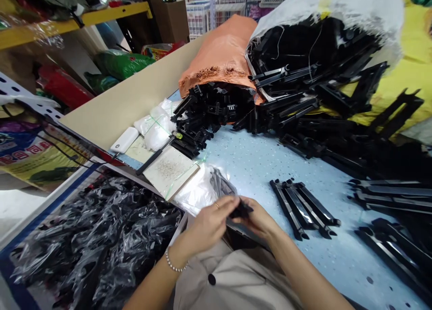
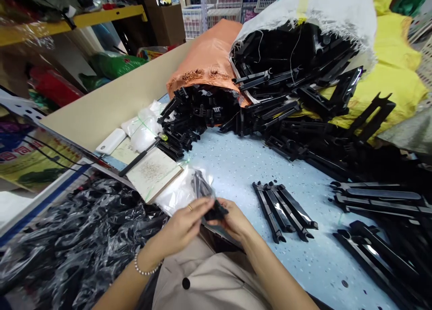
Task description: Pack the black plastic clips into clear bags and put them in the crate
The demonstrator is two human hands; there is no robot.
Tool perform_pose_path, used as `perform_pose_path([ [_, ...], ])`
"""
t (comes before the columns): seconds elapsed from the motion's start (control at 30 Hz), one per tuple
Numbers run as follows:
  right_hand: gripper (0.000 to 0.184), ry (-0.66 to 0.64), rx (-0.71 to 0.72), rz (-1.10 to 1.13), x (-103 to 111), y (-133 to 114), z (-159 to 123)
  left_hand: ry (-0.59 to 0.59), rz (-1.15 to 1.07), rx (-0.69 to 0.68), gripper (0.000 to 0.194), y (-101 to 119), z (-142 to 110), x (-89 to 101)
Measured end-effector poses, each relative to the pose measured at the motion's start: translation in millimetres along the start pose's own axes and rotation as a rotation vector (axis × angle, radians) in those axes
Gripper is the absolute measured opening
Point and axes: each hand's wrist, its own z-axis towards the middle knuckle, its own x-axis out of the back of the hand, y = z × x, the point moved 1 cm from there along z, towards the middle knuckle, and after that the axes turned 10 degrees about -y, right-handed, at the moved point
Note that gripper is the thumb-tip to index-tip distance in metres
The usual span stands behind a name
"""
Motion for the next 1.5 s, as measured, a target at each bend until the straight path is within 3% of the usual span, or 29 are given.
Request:
perform_pose_path([
  [0.07,0.010,0.083,0.181,-0.284,-8,-4,3,-0.037,0.000,0.010,0.071,7,-2,-11.1],
  [0.17,0.012,-0.023,0.242,-0.536,-14,-9,3,0.057,-0.005,0.114,0.058,1,-8,-14.2],
  [0.2,0.014,-0.037,0.229,-0.557,-14,-11,3,0.095,-0.025,0.140,0.049,-2,-11,-11.9],
  [0.27,0.020,0.081,0.249,-0.552,-11,-17,4,0.144,-0.093,0.169,0.034,-7,-16,-5.6],
  [0.33,0.043,0.209,0.307,-0.497,-9,-24,11,0.154,-0.179,0.173,0.028,-6,-20,-0.5],
  [0.4,0.064,0.139,0.323,-0.431,-13,-29,23,0.146,-0.252,0.165,0.027,-1,-22,2.1],
  [0.43,0.066,0.080,0.313,-0.405,-16,-30,30,0.142,-0.279,0.166,0.026,4,-23,3.2],
  [0.5,0.048,0.058,0.278,-0.349,-18,-29,42,0.142,-0.317,0.192,0.025,15,-29,8.0],
  [0.57,0.026,0.116,0.239,-0.280,-15,-28,50,0.113,-0.359,0.231,0.024,27,-44,19.5],
  [0.67,0.027,0.143,0.185,-0.183,-2,-27,50,-0.088,-0.460,0.315,0.024,38,-81,49.5],
  [0.73,0.032,0.142,0.169,-0.154,4,-30,45,-0.228,-0.489,0.475,0.023,27,-112,72.9],
  [0.77,0.033,0.143,0.157,-0.129,6,-31,42,-0.239,-0.466,0.596,0.022,15,-127,84.1],
  [0.8,0.034,0.146,0.144,-0.095,7,-32,39,-0.191,-0.411,0.727,0.023,-1,-141,94.4],
  [0.87,0.034,0.154,0.115,-0.006,4,-34,35,0.026,-0.200,0.954,0.025,-39,-163,110.8],
  [0.93,0.035,0.156,0.104,0.069,-1,-36,32,0.243,0.082,1.073,0.026,-68,-172,118.4],
  [0.97,0.036,0.153,0.112,0.080,-4,-36,32,0.302,0.176,1.081,0.026,-77,-171,117.5],
  [1.03,0.038,0.141,0.140,0.074,-10,-36,31,0.285,0.159,0.994,0.026,-76,-153,105.3],
  [1.13,0.038,0.132,0.191,0.088,-21,-35,30,0.117,-0.165,0.630,0.023,-41,-95,65.6],
  [1.23,0.036,0.136,0.237,0.137,-31,-34,31,0.272,-0.138,0.353,0.026,-4,-25,21.6],
  [1.3,0.033,0.143,0.259,0.191,-35,-34,30,0.395,-0.074,0.303,0.032,4,13,-2.5],
  [1.37,0.030,0.147,0.284,0.280,-36,-35,29,0.491,-0.070,0.311,0.021,0,37,-19.1],
  [1.5,0.033,0.131,0.335,0.389,-28,-38,17,0.550,-0.338,0.321,0.011,-22,49,-32.0],
])
